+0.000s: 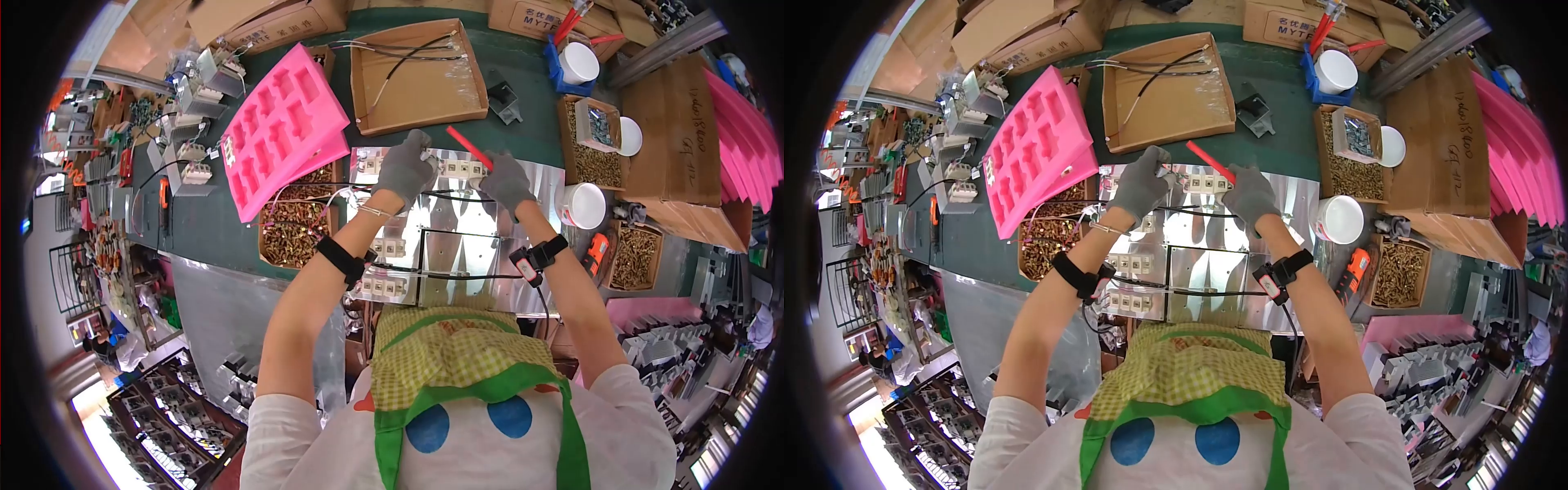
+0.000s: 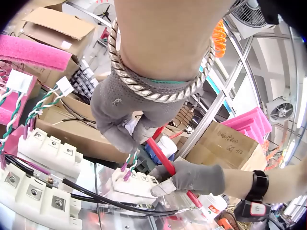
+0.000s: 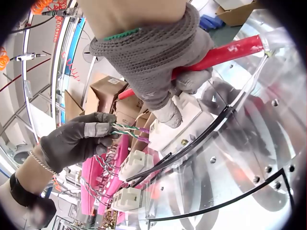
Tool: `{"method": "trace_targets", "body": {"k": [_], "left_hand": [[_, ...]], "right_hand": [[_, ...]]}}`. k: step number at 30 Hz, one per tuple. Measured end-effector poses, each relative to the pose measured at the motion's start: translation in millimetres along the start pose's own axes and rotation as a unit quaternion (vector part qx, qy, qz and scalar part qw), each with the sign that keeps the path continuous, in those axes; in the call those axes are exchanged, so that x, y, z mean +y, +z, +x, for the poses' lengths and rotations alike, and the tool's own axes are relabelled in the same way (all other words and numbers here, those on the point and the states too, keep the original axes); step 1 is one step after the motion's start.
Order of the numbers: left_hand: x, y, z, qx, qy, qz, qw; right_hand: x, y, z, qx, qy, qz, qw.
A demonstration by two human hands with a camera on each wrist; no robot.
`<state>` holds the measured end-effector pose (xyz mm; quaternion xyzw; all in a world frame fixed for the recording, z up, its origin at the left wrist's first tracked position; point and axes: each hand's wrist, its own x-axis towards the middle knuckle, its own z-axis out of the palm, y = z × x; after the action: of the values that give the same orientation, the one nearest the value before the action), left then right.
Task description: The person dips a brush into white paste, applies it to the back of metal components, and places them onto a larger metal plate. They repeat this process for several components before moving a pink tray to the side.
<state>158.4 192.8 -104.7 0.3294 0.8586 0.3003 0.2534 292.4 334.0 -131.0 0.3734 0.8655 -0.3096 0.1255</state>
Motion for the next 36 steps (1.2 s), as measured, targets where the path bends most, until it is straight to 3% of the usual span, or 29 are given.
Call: {"method": "trace_targets", "body": {"k": [4,7,8,9,10,11,12,13,14,15,17,18,20,22,23,24,25,26,27,28,30,32,34,36], "left_hand": [[-0.9,2.3,1.6,0.002,0.021,0.001,1.000],[-4.7,6.0,0.7,-0.002,0.015,-0.023,1.000],[12.4,-11.7,-4.1,-0.071,-0.043,-0.007,0.997],[1.0,-2.9,-7.3,0.018,0.052,0.064,0.996],[18.7,-24.2,-15.8,0.027,0.058,0.124,0.990],[26.4,-50.1,-23.5,0.073,0.071,0.110,0.989],[26.8,-70.7,-26.8,0.115,0.089,0.095,0.985],[13.7,-94.6,-25.8,0.191,0.087,0.036,0.977],[-4.1,-125.5,-24.1,0.263,0.088,-0.025,0.960],[-31.9,-154.1,-19.0,0.342,0.091,-0.029,0.935],[-107.3,-206.4,-6.4,0.481,-0.021,0.000,0.877],[-142.0,-229.7,-2.0,0.517,-0.146,0.094,0.838],[-204.8,-263.3,13.4,0.511,-0.248,0.183,0.802],[-214.7,-281.8,25.8,0.398,-0.340,0.236,0.819],[-214.9,-285.6,27.2,0.354,-0.339,0.295,0.820],[-250.2,-291.1,42.8,0.282,-0.353,0.319,0.833],[-242.1,-298.6,46.0,0.214,-0.416,0.290,0.835],[-239.3,-301.9,49.2,0.185,-0.436,0.248,0.845],[-245.4,-300.0,54.6,0.180,-0.445,0.209,0.852],[-246.6,-296.6,58.1,0.188,-0.445,0.179,0.857],[-255.4,-294.4,63.6,0.185,-0.441,0.123,0.870],[-263.4,-290.4,58.9,0.226,-0.426,0.056,0.874],[-266.2,-286.9,50.7,0.253,-0.410,0.007,0.876],[-261.6,-286.1,41.4,0.266,-0.395,-0.024,0.879]], "right_hand": [[1.3,4.2,1.8,0.013,0.006,-0.014,1.000],[10.9,12.4,4.2,0.047,-0.038,-0.025,0.998],[9.4,11.0,3.9,0.044,-0.061,-0.015,0.997],[14.6,16.0,5.8,0.065,-0.096,-0.003,0.993],[8.8,11.7,2.2,0.056,-0.068,-0.004,0.996],[13.6,12.7,-0.3,0.122,-0.098,0.003,0.988],[5.1,-0.9,-13.8,0.132,-0.115,0.029,0.984],[12.5,-3.2,-14.1,0.162,-0.134,0.049,0.976],[13.4,-11.3,-18.5,0.149,-0.092,0.056,0.983],[15.3,-18.4,-25.4,0.163,-0.115,0.130,0.971],[17.9,-29.2,-35.7,0.192,-0.140,0.197,0.951],[14.9,-33.2,-42.3,0.194,-0.113,0.228,0.947],[19.1,-36.6,-50.1,0.172,-0.067,0.263,0.947],[-11.3,-50.8,-71.1,0.154,-0.040,0.267,0.950],[0.1,-43.5,-65.4,0.175,-0.054,0.240,0.953],[26.1,-32.8,-49.9,0.162,-0.076,0.254,0.951],[16.4,-32.7,-43.1,0.155,-0.076,0.255,0.951],[13.4,-30.2,-30.1,0.176,-0.152,0.213,0.949],[-36.7,-49.1,-38.7,0.114,-0.124,0.207,0.964],[-72.6,-57.0,-33.9,0.103,-0.161,0.216,0.958],[-112.2,-66.6,11.5,0.088,-0.246,0.089,0.961],[-182.8,-73.2,33.6,0.019,-0.215,0.048,0.975],[-209.6,-46.3,88.5,0.053,-0.312,-0.038,0.948],[-263.3,-34.3,92.7,0.050,-0.243,-0.181,0.952]]}}
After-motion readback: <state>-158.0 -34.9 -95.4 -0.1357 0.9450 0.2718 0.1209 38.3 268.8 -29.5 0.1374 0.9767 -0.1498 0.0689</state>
